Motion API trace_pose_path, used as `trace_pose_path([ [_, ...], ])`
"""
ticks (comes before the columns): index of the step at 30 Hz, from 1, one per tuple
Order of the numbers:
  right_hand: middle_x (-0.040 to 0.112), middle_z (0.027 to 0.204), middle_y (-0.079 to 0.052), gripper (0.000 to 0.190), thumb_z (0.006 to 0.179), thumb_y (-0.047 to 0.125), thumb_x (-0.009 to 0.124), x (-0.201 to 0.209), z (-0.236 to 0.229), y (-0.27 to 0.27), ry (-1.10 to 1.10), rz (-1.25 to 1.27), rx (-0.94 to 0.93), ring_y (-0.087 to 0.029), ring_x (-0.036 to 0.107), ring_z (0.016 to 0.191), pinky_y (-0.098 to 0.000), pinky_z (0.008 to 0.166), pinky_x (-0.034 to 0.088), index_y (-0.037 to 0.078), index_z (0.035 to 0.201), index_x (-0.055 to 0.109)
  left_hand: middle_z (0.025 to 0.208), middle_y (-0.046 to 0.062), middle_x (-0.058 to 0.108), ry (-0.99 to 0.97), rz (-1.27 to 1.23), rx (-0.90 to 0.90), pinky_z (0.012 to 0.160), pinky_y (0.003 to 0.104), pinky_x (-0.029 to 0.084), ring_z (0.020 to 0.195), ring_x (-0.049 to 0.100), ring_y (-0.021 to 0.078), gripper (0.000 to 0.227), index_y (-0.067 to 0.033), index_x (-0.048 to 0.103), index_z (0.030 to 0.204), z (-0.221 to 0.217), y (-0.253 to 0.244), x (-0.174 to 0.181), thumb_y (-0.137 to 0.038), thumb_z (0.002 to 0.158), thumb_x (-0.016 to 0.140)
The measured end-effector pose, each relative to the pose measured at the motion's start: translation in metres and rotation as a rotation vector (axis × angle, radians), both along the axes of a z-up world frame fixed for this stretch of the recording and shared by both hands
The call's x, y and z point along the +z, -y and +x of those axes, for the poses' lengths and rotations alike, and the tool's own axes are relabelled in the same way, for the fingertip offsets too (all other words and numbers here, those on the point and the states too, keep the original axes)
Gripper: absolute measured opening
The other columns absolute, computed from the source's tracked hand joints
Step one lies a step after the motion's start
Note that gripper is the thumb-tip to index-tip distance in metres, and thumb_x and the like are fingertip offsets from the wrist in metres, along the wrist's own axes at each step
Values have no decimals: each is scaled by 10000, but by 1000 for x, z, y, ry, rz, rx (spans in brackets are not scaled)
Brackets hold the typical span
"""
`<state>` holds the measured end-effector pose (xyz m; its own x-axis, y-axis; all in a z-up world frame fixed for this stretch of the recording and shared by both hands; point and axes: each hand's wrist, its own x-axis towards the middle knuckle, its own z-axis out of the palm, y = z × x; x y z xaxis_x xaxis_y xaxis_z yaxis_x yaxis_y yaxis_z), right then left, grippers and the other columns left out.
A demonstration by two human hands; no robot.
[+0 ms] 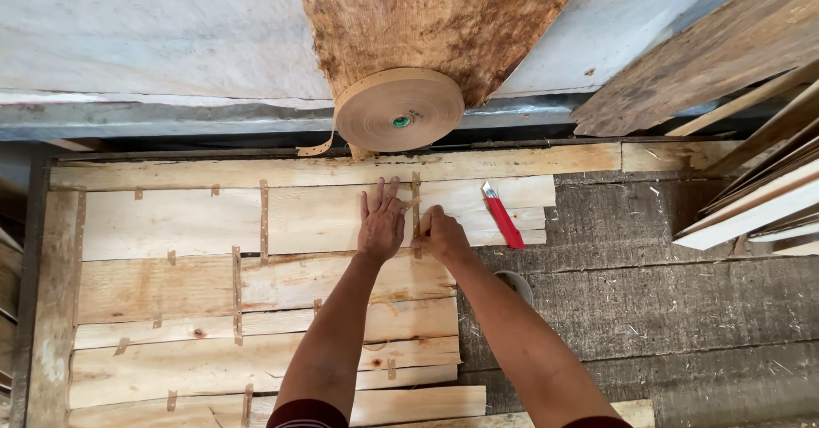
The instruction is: Apply adhesive paper strips to gaps and joints in wood veneer sheets.
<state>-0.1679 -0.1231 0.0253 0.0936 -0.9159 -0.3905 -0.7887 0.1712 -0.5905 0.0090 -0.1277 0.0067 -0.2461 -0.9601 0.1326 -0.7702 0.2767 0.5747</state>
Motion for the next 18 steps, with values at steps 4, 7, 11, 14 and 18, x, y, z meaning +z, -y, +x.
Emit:
trace_pose_path([
  [4, 753, 916, -130, 681, 635, 290, 967, 2, -1, -1, 35, 15, -13, -330, 745, 913, -429, 776, 591, 51, 1070, 501, 1687, 100, 294, -43, 8, 18, 1234, 625, 102, 1572, 181, 359, 214, -34, 571, 1149, -2, 1, -18, -185, 1037, 470],
  [7, 728, 926, -142, 687, 660, 296, 971, 0, -3, 1, -1, 2, 34, -342, 717, 913, -435, 772, 575, 50, 1084, 490, 1677, 56, 300, 3, 3, 77, 1246, 605, 99, 1569, 209, 334, 227, -42, 574, 1163, -6, 4, -21, -200, 1028, 483],
  [11, 687, 912, -105, 541, 756, 329, 908, 3, -9, 15, 53, 188, 100, -301, 699, 869, -407, 748, 570, 72, 1041, 526, 1671, 50, 320, 11, 81, 98, 1243, 589, 94, 1563, 221, 333, 192, -59, 569, 1125, -7, 5, -19, -170, 995, 480],
  [14, 668, 910, -81, 417, 838, 310, 842, -18, -20, 41, 54, 278, 74, -271, 689, 840, -382, 734, 578, 99, 1054, 554, 1653, 38, 385, -30, 73, 131, 1249, 575, 99, 1560, 256, 323, 178, -78, 577, 1121, -7, 7, -17, -156, 992, 482],
  [18, 684, 837, -89, 389, 915, 333, 804, -32, -25, 76, 2, -106, -31, -245, 670, 763, -378, 702, 537, 50, 1001, 552, 1582, 15, 492, -168, 44, 191, 1237, 552, 112, 1528, 327, 298, 343, -99, 571, 1342, -8, 7, -21, -156, 1016, 483],
])
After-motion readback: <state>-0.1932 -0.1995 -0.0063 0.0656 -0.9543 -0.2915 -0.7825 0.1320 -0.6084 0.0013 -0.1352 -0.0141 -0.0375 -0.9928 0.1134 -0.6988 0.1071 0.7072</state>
